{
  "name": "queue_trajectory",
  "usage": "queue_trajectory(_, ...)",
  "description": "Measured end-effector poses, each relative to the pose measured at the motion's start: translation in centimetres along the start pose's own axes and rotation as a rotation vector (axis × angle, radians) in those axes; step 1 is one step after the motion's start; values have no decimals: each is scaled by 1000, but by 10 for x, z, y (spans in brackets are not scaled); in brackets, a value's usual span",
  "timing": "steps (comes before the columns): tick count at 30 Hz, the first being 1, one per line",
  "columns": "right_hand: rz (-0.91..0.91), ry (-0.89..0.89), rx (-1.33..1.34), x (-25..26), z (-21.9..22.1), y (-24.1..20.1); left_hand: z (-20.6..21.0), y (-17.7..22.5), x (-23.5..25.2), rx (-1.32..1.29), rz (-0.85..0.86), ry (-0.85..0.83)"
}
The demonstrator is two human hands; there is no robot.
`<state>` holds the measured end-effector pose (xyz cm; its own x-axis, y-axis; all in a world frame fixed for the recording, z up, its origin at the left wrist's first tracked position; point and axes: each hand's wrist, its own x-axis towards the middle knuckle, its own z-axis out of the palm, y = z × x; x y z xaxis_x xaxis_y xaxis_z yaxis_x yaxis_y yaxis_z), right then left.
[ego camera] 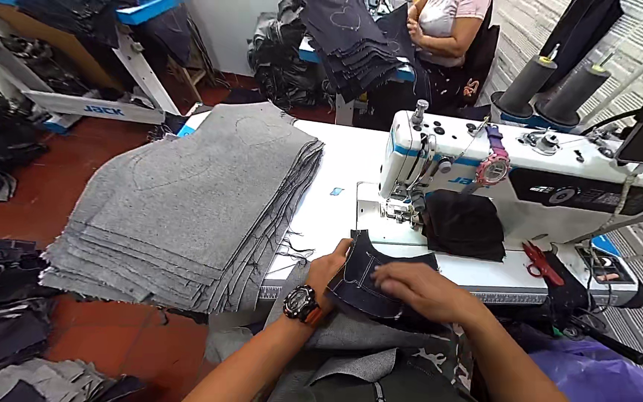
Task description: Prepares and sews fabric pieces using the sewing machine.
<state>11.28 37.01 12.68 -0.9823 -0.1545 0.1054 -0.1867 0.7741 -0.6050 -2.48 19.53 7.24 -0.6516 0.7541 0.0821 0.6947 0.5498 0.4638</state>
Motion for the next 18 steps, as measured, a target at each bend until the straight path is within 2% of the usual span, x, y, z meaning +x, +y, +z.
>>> queue_trajectory(2,-15,173,31,17,19,34,5,-3,8,-14,58,28)
queue_trajectory(4,-43,252,40,29,40,65,2,-10,14,-37,193,-2)
queue_trajectory(8,107,207,-58,31,52,63,-22,-49,12,96,567,-119)
queue_trajectory(11,96,276,-94,32,56,67,-59,-60,-12,164,662,-299)
queue_trajectory(13,144,268,-134,35,56,69,-92,-46,-29,115,817,-234)
queue_trajectory(16,199,290,-228,40,68,72,-155,5,-38,-99,1022,-119)
queue_trajectory(18,207,360,-299,41,74,72,-182,36,-28,-238,1064,-5)
